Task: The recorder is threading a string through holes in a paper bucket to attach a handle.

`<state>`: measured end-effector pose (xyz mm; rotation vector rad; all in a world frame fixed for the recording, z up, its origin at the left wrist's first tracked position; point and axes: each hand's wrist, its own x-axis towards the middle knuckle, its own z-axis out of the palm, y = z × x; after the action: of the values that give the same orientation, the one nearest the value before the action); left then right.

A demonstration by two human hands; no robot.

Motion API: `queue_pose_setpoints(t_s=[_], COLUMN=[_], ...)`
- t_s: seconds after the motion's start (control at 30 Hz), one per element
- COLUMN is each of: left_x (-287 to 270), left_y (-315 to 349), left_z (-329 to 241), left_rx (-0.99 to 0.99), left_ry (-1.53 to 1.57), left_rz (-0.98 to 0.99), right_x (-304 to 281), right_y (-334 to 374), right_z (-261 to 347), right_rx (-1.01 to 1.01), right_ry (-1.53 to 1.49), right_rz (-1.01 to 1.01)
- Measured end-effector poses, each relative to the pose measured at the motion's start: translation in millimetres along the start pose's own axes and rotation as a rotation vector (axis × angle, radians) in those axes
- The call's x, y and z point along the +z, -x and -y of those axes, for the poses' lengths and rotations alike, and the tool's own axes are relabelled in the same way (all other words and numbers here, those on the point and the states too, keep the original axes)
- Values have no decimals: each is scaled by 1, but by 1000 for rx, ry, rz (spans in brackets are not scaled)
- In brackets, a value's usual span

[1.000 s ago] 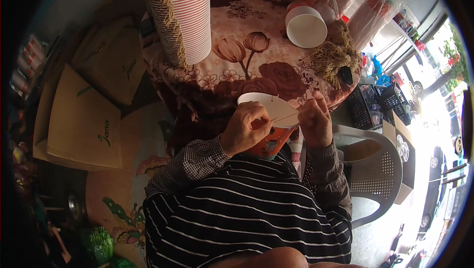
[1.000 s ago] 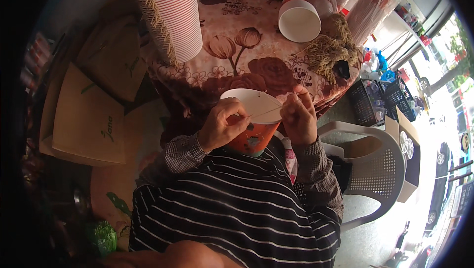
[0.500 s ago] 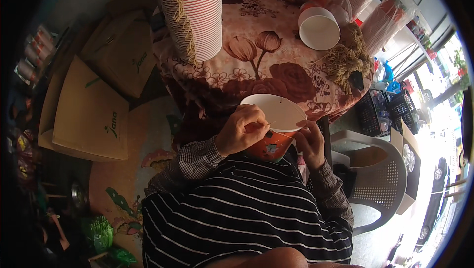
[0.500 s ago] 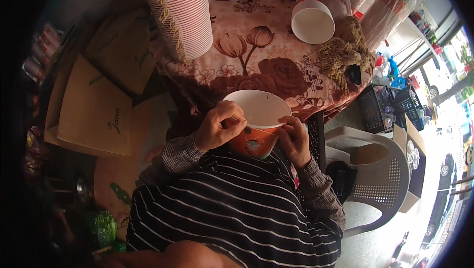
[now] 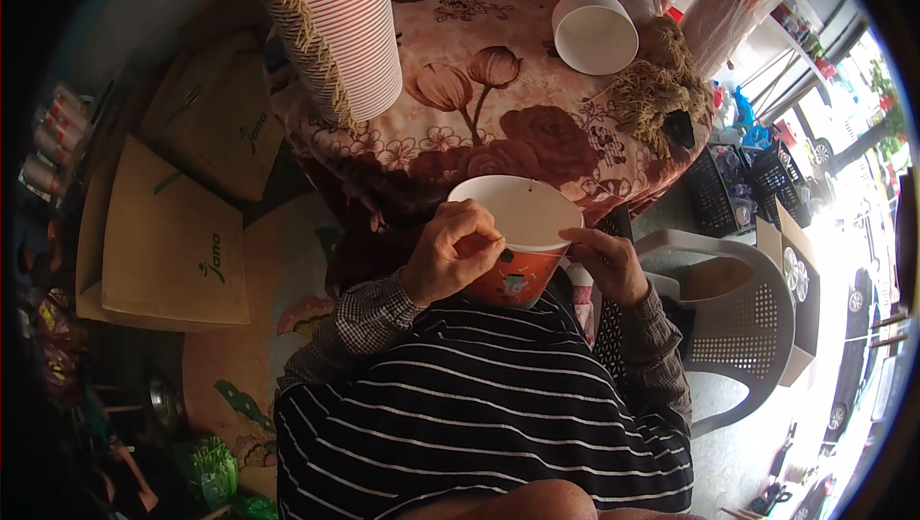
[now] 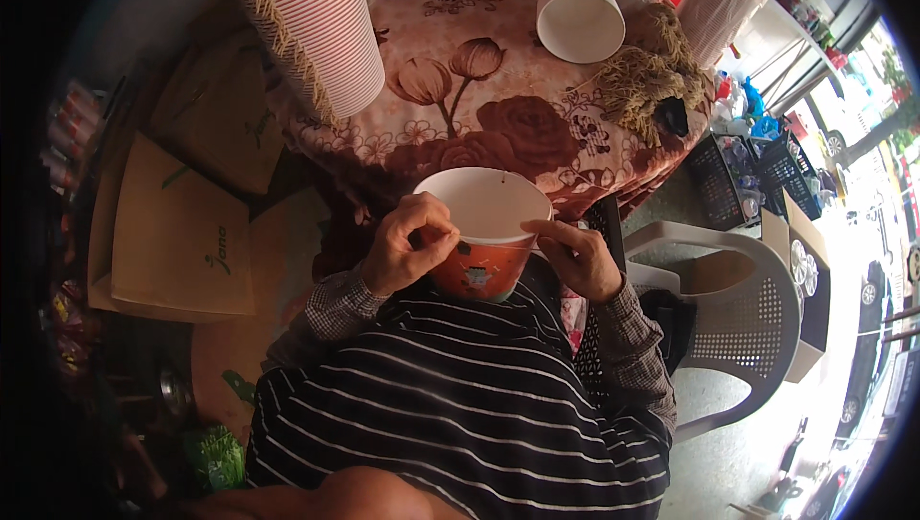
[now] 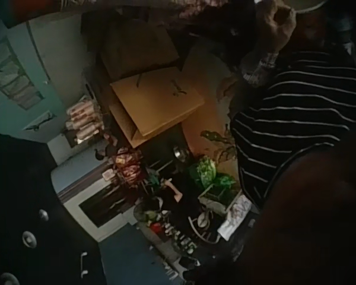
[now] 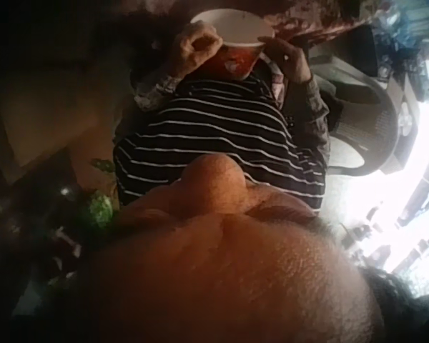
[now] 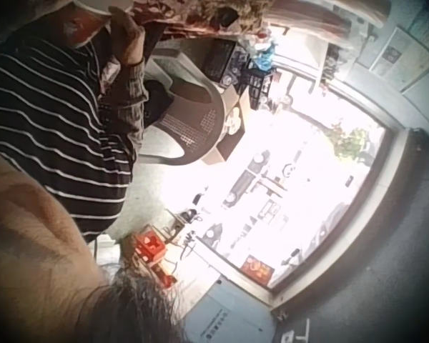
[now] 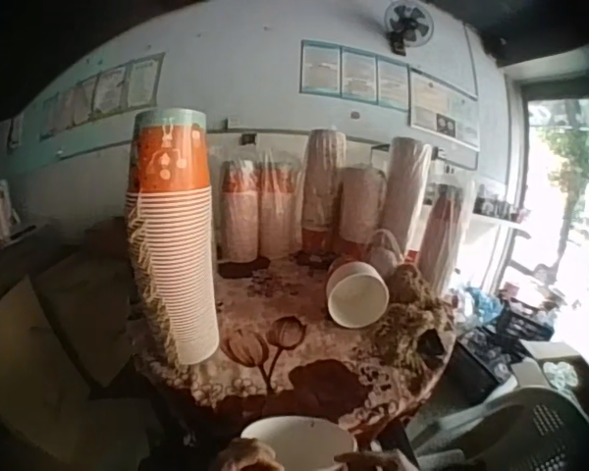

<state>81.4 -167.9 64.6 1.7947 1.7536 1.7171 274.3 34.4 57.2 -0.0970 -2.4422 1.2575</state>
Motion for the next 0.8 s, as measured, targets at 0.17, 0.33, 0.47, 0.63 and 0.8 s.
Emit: queue_pose_setpoints(t_s=[0.17,0.33,0.47,0.63,0.8], left_x=[-2,0,-2,-1,-2], left_y=[0,3,3,3,5], left_z=[-2,-3,-2,-1,-1], left_rx=[-69,-3,28,43,12], left_ry=[25,-13,-40,-40,-25], left_rz=[-37,-21,-9,-14,-6], right_x=[-1,17,26,26,24], right_y=[8,10,13,13,11], right_z=[-28,-41,-65,-64,-59], right_rx=[216,326,434,479,464], right_ry=[20,-202,-366,-321,-314], right_rz=[45,27,101,181,191])
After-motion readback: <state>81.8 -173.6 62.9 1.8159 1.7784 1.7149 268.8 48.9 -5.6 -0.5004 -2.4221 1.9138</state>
